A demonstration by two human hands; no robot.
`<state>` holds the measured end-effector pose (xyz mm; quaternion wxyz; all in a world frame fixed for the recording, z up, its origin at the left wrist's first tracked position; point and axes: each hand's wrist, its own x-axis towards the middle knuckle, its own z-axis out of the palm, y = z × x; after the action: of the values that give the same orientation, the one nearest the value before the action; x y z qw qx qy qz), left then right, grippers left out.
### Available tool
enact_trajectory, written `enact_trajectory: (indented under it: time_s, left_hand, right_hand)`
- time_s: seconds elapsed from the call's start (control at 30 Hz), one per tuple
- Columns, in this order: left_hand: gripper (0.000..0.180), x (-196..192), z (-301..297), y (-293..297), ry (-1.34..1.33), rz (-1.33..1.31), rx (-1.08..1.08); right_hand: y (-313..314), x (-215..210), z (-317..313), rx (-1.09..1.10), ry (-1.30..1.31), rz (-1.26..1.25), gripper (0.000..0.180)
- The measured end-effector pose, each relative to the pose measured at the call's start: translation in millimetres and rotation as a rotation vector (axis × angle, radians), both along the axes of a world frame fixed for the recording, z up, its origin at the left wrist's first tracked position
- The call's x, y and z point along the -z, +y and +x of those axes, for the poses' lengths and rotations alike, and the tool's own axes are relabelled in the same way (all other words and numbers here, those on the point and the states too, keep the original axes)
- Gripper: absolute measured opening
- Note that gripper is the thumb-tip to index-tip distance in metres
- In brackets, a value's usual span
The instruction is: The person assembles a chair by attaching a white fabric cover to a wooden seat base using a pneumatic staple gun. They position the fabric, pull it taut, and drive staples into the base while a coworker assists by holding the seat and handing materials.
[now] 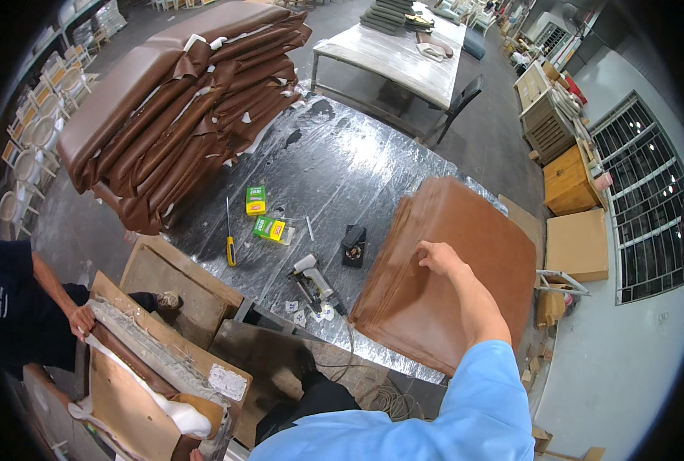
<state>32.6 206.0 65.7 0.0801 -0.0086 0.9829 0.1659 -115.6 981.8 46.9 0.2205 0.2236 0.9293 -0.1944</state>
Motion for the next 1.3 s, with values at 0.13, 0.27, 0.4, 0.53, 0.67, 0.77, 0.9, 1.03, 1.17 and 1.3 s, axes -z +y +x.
enact_trajectory:
  time_s: [0.13, 0.27, 0.4, 0.53, 0.67, 0.77, 0.9, 1.03, 1.17, 1.3]
  left_hand:
    - [0.062, 4.7, -16.9, 10.6, -0.003, 0.018, 0.03]
    - [0.061, 12.4, -37.4, 26.0, -0.005, 0.042, 0.086]
    - [0.06, 21.4, -63.5, 42.6, 0.007, 0.087, 0.144]
    - [0.059, 21.8, -81.3, 54.0, 0.019, 0.11, 0.184]
    - [0.058, 22.9, -98.1, 65.4, 0.021, 0.14, 0.226]
    - [0.058, 19.2, -97.8, 64.1, 0.03, 0.133, 0.233]
    - [0.057, 15.9, -99.2, 66.3, 0.032, 0.156, 0.264]
    - [0.056, 16.8, -101.8, 71.8, 0.035, 0.251, 0.298]
    - [0.056, -8.6, -110.5, 113.1, 0.082, 0.494, 0.448]
    - [0.059, -80.0, -152.3, 256.1, 0.202, 0.713, 0.806]
  right_hand:
    - [10.4, -3.0, 3.0, -0.028, 0.004, -0.049, 0.04]
    - [6.6, -8.2, 2.4, 0.003, -0.021, -0.025, 0.034]
    - [1.8, -11.5, 27.8, 0.141, 0.163, 0.046, 0.029]
    - [-21.9, 1.3, 55.7, 0.59, 0.451, 0.049, 0.029]
    - [-48.4, 21.2, 66.9, 0.909, 0.711, 0.088, 0.03]
    - [-66.6, 23.2, 57.6, 1.122, 0.811, 0.039, 0.049]
    - [-60.3, 32.4, 66.4, 1.105, 0.889, 0.067, 0.047]
    - [-47.3, 24.2, 83.4, 0.959, 1.018, 0.27, 0.029]
    - [-62.5, -18.8, 101.0, 0.776, 0.94, 0.318, 0.02]
    - [-124.7, -101.3, 116.7, 0.322, 0.86, 0.019, 0.018]
